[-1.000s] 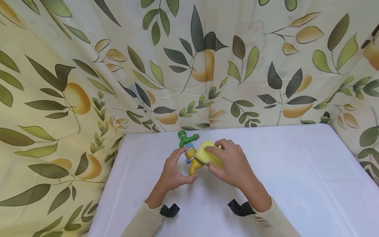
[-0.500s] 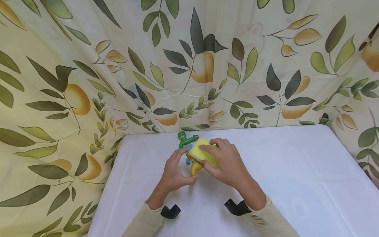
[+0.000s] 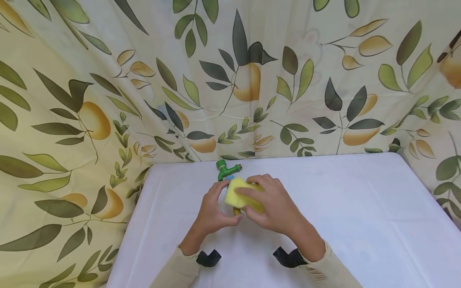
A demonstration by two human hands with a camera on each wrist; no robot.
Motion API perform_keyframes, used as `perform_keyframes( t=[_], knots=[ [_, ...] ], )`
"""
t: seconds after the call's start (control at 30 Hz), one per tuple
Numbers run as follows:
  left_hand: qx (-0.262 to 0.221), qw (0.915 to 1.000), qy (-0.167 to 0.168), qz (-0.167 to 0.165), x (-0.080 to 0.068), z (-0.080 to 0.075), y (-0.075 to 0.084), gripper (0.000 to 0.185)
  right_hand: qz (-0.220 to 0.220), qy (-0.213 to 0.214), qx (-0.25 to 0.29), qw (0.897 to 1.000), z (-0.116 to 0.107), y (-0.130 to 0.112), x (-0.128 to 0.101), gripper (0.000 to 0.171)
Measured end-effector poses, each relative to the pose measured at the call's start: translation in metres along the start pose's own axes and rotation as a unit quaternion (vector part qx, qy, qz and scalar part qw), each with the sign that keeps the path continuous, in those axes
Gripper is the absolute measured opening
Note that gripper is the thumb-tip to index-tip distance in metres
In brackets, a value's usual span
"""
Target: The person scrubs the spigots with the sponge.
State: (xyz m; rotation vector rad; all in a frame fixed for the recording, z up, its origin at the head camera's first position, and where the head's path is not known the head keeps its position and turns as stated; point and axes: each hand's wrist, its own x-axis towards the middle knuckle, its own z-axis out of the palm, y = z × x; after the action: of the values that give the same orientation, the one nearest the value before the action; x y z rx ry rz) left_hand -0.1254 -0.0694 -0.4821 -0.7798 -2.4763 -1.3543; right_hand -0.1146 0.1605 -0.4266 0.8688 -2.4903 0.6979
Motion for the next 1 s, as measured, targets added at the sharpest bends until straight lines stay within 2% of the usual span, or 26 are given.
perform_keyframes(
  t=[0.07, 0.2, 0.27, 0.37, 0.47, 0.6, 0.67, 0.87, 1.0],
  knots=[
    [0.008, 0.9999, 0.007, 0.005, 0.0, -0.002, 0.0, 0.088, -0.008, -0.005, -0.007, 1.0, -0.004, 0.001, -0.003, 0.041],
    [0.0, 0.9999, 0.015, 0.001, -0.001, -0.005, -0.002, 0.089, 0.046, 0.036, -0.028, 0.998, -0.006, 0.01, -0.002, 0.04],
    [-0.003, 0.9999, 0.014, 0.001, -0.001, -0.005, -0.003, 0.09, 0.059, 0.039, -0.021, 0.997, -0.003, 0.01, 0.0, 0.039],
    [-0.001, 0.9999, 0.01, 0.005, 0.0, -0.005, -0.003, 0.09, 0.025, 0.012, 0.0, 1.0, -0.003, 0.004, 0.001, 0.041],
    [-0.002, 0.9998, 0.018, 0.003, 0.0, -0.007, -0.003, 0.091, 0.002, -0.001, -0.006, 1.0, -0.006, 0.003, -0.003, 0.042],
    [-0.014, 0.9996, 0.023, -0.006, -0.001, -0.01, -0.002, 0.092, 0.057, 0.038, -0.027, 0.997, -0.008, 0.008, -0.005, 0.04],
    [-0.018, 0.9997, 0.015, -0.008, -0.001, -0.011, 0.0, 0.091, 0.072, 0.047, -0.016, 0.996, -0.005, 0.006, -0.003, 0.04],
    [-0.027, 0.9996, 0.006, -0.004, -0.001, -0.01, 0.003, 0.091, 0.008, 0.034, 0.021, 0.999, -0.003, -0.002, -0.007, 0.044],
    [-0.056, 0.9984, 0.007, 0.008, -0.002, -0.009, 0.004, 0.092, 0.048, 0.067, 0.008, 0.997, -0.002, 0.0, -0.009, 0.042]
  ],
)
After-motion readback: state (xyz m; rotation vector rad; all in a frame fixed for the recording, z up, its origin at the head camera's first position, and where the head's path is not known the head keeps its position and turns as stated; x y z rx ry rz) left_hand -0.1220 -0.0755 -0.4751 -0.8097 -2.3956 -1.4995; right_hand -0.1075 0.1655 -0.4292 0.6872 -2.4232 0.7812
